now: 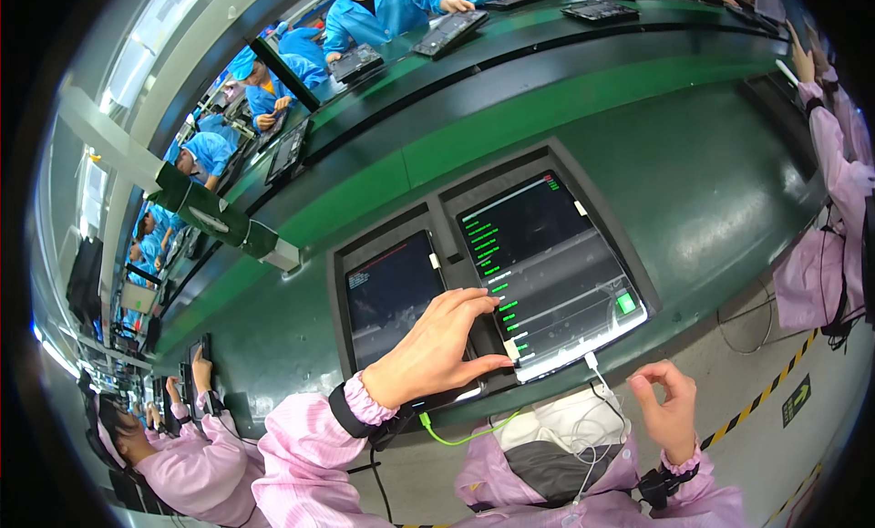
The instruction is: Connecting data cables to tablets and interacting with the touchscreens to perform diagnostic tests on a production line.
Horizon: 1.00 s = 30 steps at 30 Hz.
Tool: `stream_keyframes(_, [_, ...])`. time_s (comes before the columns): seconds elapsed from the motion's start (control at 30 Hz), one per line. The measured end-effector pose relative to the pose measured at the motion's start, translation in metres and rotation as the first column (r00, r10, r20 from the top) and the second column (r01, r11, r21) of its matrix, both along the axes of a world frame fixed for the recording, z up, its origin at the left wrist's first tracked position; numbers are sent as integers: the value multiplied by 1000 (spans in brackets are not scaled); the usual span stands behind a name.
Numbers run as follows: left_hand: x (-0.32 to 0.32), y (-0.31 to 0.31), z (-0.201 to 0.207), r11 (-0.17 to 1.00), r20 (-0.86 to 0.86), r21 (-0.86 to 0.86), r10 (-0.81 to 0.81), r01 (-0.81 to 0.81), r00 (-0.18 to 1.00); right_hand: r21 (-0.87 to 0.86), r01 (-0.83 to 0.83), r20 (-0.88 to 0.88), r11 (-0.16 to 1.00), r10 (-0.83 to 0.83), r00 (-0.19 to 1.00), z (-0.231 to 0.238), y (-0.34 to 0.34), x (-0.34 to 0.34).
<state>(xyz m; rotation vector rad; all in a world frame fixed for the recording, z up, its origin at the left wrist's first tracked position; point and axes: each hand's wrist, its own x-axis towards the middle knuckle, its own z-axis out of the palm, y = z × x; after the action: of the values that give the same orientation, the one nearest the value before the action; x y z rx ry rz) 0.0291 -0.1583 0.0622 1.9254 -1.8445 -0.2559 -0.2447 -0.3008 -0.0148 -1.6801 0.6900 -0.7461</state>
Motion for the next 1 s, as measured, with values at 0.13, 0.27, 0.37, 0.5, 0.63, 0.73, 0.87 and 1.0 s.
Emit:
stream_keyframes(0.13, [0, -4, -2, 999, 19, 22, 40, -41, 999, 0, 16, 19, 1000, -16, 1000, -8, 4, 10])
stream_keyframes(0.27, [1, -9, -5, 999, 105, 37, -18, 14, 994, 67, -7, 13, 998, 6, 1000, -5, 6, 17])
stream_keyframes(0.37, [3, -11, 0, 999, 93, -25, -32, 34, 995, 63, -75, -11, 995, 76, 997, 4, 2, 20])
stream_keyframes(0.5, [8, -9, 5, 998, 131, -61, -7, 15, 991, -14, -150, -87, 989, 148, 985, 9, 3, 30])
stream_keyframes(0.63, [6, -7, 4, 999, 127, -41, -15, 20, 992, 80, -95, -119, 992, 104, 987, 5, 6, 37])
stream_keyframes(0.73, [4, -4, 2, 1000, 146, -5, -19, 20, 989, 95, -126, -115, 987, 136, 984, 5, 7, 40])
stream_keyframes(0.87, [3, -2, 4, 999, 147, 27, -37, 33, 988, 129, -198, -144, 972, 216, 966, 4, 8, 39])
stream_keyframes(1.0, [2, -1, 1, 999, 175, 33, -18, 13, 984, 189, -222, -161, 957, 253, 954, 5, 7, 40])
